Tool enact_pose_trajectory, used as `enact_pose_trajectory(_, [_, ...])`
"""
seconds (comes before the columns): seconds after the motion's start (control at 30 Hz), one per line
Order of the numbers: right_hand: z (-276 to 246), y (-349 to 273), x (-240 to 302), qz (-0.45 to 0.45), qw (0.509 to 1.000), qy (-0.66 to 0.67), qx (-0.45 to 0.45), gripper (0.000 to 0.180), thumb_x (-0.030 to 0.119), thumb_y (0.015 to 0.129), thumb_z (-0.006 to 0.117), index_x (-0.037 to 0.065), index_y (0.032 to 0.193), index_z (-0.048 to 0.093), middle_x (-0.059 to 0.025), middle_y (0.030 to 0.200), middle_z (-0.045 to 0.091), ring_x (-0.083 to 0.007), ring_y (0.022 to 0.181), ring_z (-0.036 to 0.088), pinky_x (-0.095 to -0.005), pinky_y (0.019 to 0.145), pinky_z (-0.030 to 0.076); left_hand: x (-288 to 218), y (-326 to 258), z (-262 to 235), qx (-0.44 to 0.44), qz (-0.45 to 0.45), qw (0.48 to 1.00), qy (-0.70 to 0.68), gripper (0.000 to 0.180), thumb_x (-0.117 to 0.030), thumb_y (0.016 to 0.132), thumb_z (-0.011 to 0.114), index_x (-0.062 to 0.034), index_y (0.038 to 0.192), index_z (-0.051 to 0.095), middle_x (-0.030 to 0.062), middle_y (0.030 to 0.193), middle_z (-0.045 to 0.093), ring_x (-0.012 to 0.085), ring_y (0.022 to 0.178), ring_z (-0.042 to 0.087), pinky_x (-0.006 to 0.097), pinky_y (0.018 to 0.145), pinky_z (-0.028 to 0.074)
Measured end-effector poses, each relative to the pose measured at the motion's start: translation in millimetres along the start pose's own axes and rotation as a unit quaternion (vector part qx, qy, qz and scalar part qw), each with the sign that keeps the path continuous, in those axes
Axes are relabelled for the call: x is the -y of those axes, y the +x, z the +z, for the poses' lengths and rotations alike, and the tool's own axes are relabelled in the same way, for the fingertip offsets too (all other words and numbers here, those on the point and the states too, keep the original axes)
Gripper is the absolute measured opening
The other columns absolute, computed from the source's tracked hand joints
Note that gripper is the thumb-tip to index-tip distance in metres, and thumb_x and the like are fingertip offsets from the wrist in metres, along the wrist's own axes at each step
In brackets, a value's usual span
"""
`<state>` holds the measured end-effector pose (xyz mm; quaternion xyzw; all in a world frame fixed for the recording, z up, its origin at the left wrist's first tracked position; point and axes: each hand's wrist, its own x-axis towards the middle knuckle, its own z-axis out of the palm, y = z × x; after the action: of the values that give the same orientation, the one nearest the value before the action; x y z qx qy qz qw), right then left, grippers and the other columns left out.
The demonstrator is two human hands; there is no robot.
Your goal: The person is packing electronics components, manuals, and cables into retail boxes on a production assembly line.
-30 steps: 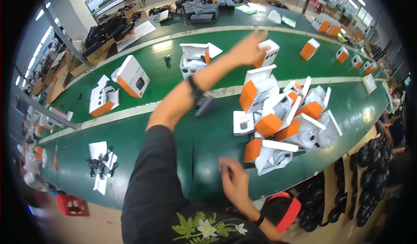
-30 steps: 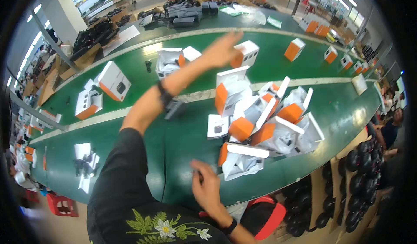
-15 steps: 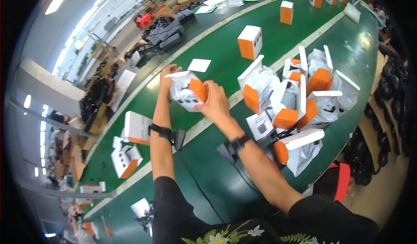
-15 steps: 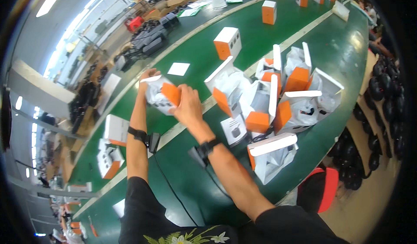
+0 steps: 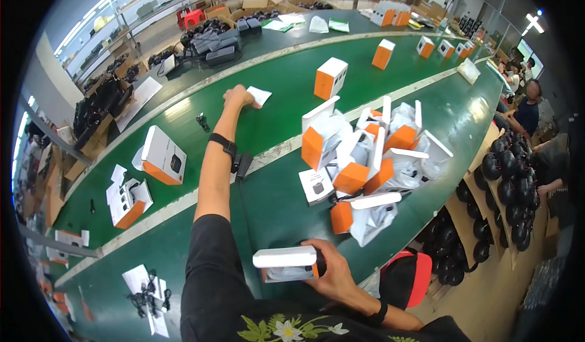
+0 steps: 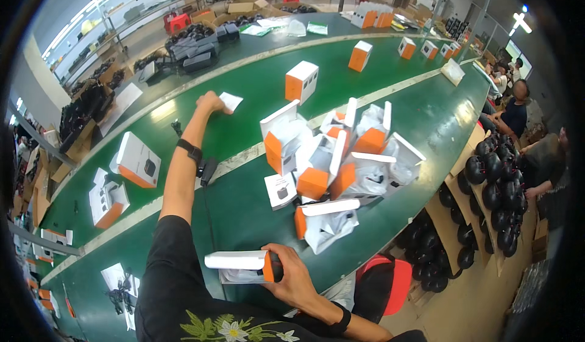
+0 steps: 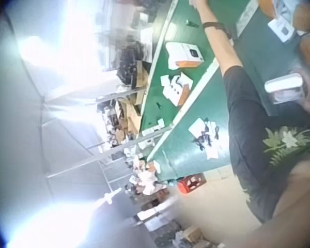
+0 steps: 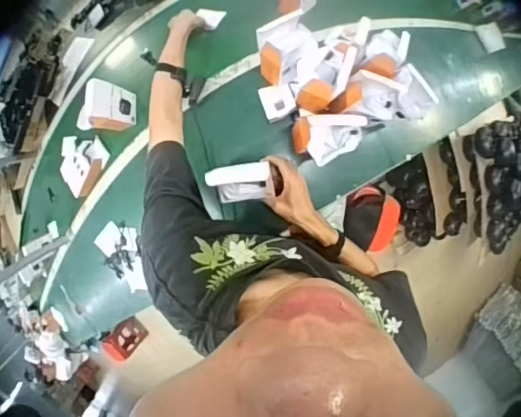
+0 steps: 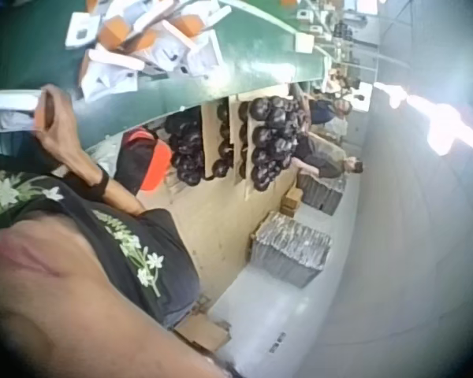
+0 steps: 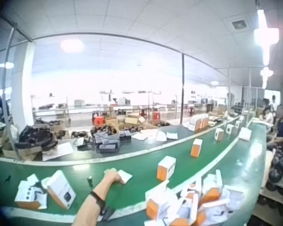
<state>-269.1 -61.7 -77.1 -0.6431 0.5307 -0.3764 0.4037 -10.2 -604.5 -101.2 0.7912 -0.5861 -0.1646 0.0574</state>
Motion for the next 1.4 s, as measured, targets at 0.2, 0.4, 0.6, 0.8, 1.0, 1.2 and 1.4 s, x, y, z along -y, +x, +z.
enact_pose_trajectory(0.2, [-28,-20,-4,-0.051,0.995,0.022,0.086,0.088,0.007,0.077,0.097,0.008,0.156,0.057,-0.02,0.15,0.064,-0.0374,0.133,0.067,-0.0417,0.109,0.062,63,-33,-16,-0.002,0.157,0.984,-0.086,0.082,-0.045,0.071,0.105,-0.0013,0.134,0.078,0.0134,0.111,0.084,0.031,0.105,0.079,0.044,0.092,0.062])
enact_pose_trajectory(0.4, [-38,-24,-25,-0.092,0.993,0.031,0.068,0.087,0.015,0.084,0.096,0.008,0.161,0.056,-0.022,0.156,0.062,-0.0342,0.132,0.07,-0.0416,0.103,0.065,66,-232,-32,0.107,0.193,0.717,-0.662,0.02,-0.026,0.107,0.079,-0.0068,0.113,0.077,-0.0033,0.103,0.075,0.0055,0.086,0.068,0.029,0.074,0.062])
enact_pose_trajectory(0.6, [-90,-80,18,-0.131,0.991,-0.009,0.011,0.061,0.004,0.091,0.085,0.001,0.149,0.066,-0.0211,0.143,0.071,-0.0251,0.103,0.08,-0.0327,0.075,0.066,132,-523,-80,0.011,0.161,0.683,-0.712,0.02,-0.015,0.109,0.074,0.0021,0.119,0.075,0.0046,0.101,0.08,0.0089,0.079,0.072,0.025,0.068,0.06])
enact_pose_trajectory(0.8, [-89,-68,141,-0.256,0.965,0.046,-0.034,0.065,0.003,0.083,0.09,0.008,0.145,0.072,-0.0139,0.131,0.075,-0.0177,0.081,0.07,-0.0275,0.06,0.056,98,-657,-65,-0.021,0.127,0.775,-0.619,0.034,0.0,0.094,0.087,0.0118,0.124,0.077,0.0116,0.087,0.081,0.011,0.072,0.072,0.024,0.066,0.059])
enact_pose_trajectory(1.0, [-84,-92,115,0.0,0.964,0.263,0.024,0.056,-0.001,0.093,0.087,0.0,0.145,0.065,-0.0111,0.114,0.079,-0.0099,0.092,0.075,-0.0239,0.067,0.061,104,-690,-28,-0.02,0.153,0.809,-0.567,0.024,-0.004,0.091,0.093,0.0052,0.11,0.08,0.0107,0.095,0.081,0.0094,0.079,0.073,0.024,0.068,0.059])
enact_pose_trajectory(1.2, [-53,-147,74,0.036,0.934,0.349,0.064,0.044,-0.003,0.093,0.087,-0.004,0.134,0.07,-0.0079,0.114,0.076,-0.0132,0.107,0.074,-0.0228,0.077,0.062,86,-711,28,0.028,0.113,0.627,-0.77,0.014,0.001,0.097,0.085,0.0038,0.108,0.077,0.0136,0.104,0.083,0.0145,0.089,0.078,0.027,0.074,0.063])
enact_pose_trajectory(1.4, [-86,-120,68,-0.184,0.962,0.127,-0.157,0.026,-0.014,0.087,0.076,-0.002,0.11,0.079,-0.0137,0.119,0.078,-0.0158,0.102,0.076,-0.0236,0.074,0.058,93,-671,5,-0.277,0.436,0.833,-0.201,0.04,-0.011,0.088,0.088,-0.0029,0.125,0.078,0.0108,0.13,0.079,0.0281,0.113,0.072,0.039,0.087,0.059])
